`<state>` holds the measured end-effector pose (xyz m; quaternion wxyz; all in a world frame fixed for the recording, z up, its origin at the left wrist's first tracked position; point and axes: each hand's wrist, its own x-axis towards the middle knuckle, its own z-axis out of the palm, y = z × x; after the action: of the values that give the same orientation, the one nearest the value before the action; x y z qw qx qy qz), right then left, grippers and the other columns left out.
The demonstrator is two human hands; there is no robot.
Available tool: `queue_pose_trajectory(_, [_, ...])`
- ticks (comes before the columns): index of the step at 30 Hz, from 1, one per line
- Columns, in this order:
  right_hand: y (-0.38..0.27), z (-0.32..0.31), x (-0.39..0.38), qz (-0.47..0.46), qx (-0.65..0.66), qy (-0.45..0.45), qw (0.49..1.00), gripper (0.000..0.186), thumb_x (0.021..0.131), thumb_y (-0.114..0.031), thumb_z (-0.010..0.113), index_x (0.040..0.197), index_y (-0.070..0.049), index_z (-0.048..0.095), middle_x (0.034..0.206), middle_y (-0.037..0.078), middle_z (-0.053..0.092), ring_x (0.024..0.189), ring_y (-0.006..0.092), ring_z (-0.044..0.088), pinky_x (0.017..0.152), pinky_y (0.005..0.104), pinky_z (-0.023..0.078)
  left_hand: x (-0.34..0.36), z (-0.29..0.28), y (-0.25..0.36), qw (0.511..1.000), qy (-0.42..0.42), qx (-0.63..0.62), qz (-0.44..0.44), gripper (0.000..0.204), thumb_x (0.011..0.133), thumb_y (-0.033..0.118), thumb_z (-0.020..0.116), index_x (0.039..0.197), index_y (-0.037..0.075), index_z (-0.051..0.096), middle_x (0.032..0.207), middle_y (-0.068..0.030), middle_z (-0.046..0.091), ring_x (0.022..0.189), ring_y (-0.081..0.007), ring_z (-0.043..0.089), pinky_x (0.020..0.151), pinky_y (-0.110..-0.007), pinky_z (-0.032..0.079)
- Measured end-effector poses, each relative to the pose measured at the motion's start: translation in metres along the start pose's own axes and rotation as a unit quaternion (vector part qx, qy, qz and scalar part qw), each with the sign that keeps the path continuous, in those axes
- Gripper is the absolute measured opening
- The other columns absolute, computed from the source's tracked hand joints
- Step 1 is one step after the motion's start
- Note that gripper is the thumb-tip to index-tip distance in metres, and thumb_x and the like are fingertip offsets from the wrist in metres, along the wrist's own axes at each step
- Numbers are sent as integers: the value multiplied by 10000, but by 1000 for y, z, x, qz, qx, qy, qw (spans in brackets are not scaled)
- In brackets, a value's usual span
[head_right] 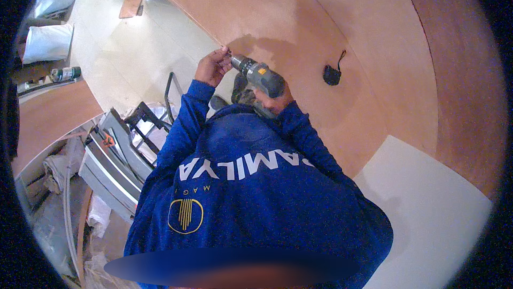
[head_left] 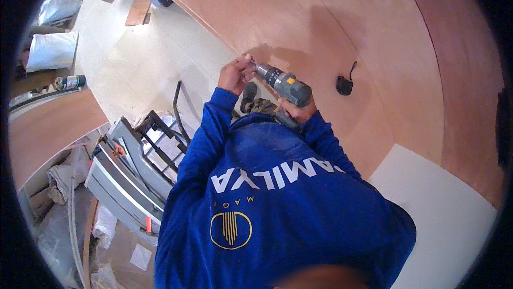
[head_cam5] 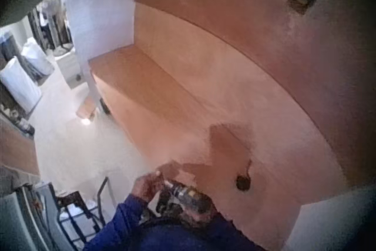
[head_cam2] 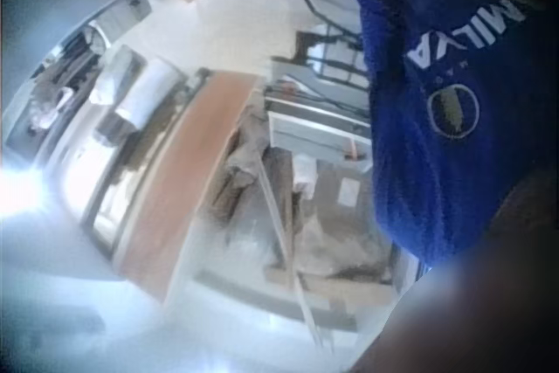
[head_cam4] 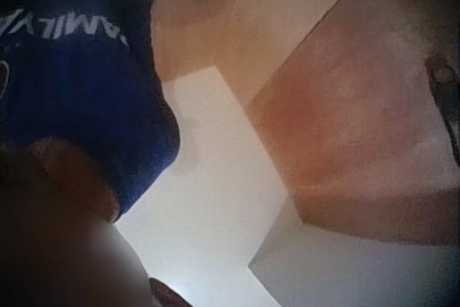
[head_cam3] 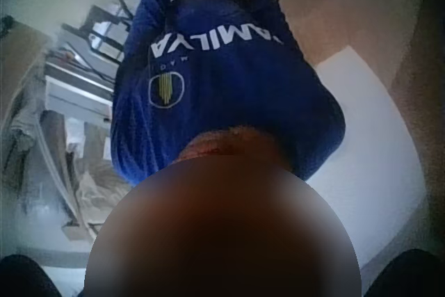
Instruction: The person measures a curved wooden panel with a tape measure, then uses a cordless drill to drive screws into the panel to attach it to a wall. The person repeats measuring and drilling steps to secure the panel in place.
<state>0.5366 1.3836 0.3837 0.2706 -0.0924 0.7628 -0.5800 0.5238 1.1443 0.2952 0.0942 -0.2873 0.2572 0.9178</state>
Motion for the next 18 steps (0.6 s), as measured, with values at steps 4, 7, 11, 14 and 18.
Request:
queue_pose_trajectory(4, [1,-15,11,2,18,10,1000,213,897,-76,693,1105,-32,678,708,-8,598,527,74,519,491,256,421,23,10,3,1000,-8,-4,-3,205,1009,208,609,1050,8,636,936,-81,688,807,-178,680,725,-297,589])
queue_pose_trajectory(7, [0,-36,28,45,3,4,999,232,870,-113,718,1085,-45,670,743,0,604,586,91,546,539,274,454,45,18,9,1000,-12,9,-9,198,1020,205,584,1048,15,631,955,-78,697,842,-185,688,746,-306,588])
queue_pose_trajectory(11, [-5,-61,46,117,59,-5,991,217,816,-167,758,983,-78,652,785,13,606,678,109,587,588,297,501,70,36,13,999,-6,31,-35,179,1016,192,584,1044,22,630,968,-85,705,887,-203,705,774,-321,588])
queue_pose_trajectory(14, [-7,-68,53,124,102,19,987,230,812,-179,763,978,-65,652,779,31,619,688,126,601,605,305,512,85,50,12,998,2,42,-46,171,1013,193,589,1042,30,632,989,-96,708,930,-200,704,788,-320,585])
queue_pose_trajectory(18, [0,-70,65,98,57,68,991,282,808,-180,766,1029,-39,663,869,82,686,764,181,654,709,350,545,106,58,10,994,3,61,-87,170,1015,210,587,1041,48,629,952,-81,695,901,-184,687,810,-324,571])
